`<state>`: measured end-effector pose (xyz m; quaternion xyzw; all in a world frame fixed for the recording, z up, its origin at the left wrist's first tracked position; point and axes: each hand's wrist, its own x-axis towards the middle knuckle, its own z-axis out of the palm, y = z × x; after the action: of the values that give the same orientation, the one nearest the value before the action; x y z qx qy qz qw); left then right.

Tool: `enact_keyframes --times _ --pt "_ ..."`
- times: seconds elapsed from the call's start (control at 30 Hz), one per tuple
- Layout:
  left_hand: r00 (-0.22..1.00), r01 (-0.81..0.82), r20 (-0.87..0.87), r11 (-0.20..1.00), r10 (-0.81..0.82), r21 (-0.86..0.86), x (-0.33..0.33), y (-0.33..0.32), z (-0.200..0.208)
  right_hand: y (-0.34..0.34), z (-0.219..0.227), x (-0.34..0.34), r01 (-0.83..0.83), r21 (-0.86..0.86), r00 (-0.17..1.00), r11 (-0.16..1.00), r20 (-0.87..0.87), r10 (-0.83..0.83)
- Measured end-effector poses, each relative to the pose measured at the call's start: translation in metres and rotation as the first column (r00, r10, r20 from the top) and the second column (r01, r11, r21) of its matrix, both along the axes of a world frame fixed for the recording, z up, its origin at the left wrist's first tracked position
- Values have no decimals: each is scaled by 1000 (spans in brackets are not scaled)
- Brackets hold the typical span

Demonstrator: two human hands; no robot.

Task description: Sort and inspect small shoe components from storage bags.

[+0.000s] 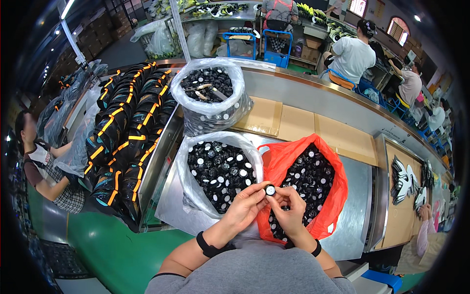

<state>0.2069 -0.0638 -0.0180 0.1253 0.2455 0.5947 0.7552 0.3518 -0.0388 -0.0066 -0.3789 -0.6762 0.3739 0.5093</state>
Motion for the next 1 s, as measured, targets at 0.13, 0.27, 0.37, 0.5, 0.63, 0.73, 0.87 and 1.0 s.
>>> enact_keyframes --times 0.13,0.27,0.37,0.5,0.63,0.73,0.87,1.0 --pt "1000 -21 -7 1000 21 -9 0 -2 1 -1 2 -3 9 -9 1000 1000 -6 -9" --pt "998 -56 -43 998 55 -15 -1 -5 3 -1 5 -5 0 -53 1000 999 -10 0" --pt "986 -107 -130 994 105 -2 -3 -5 4 0 3 -6 -76 -131 996 988 -57 69" --pt "397 -303 -775 867 491 395 -16 2 21 14 1 -2 -248 -282 838 927 -543 59" --pt "414 -113 -836 931 361 346 -20 -3 22 23 5 0 -277 -248 754 928 -655 50" --pt "781 86 -622 977 54 193 7 -3 20 21 4 -4 -394 -264 644 880 -762 60" --pt "798 46 -599 986 61 161 16 1 16 14 10 -6 -373 -218 730 902 -669 141" --pt "740 62 -669 982 76 179 6 1 28 17 6 10 -155 -310 854 938 -520 -31"
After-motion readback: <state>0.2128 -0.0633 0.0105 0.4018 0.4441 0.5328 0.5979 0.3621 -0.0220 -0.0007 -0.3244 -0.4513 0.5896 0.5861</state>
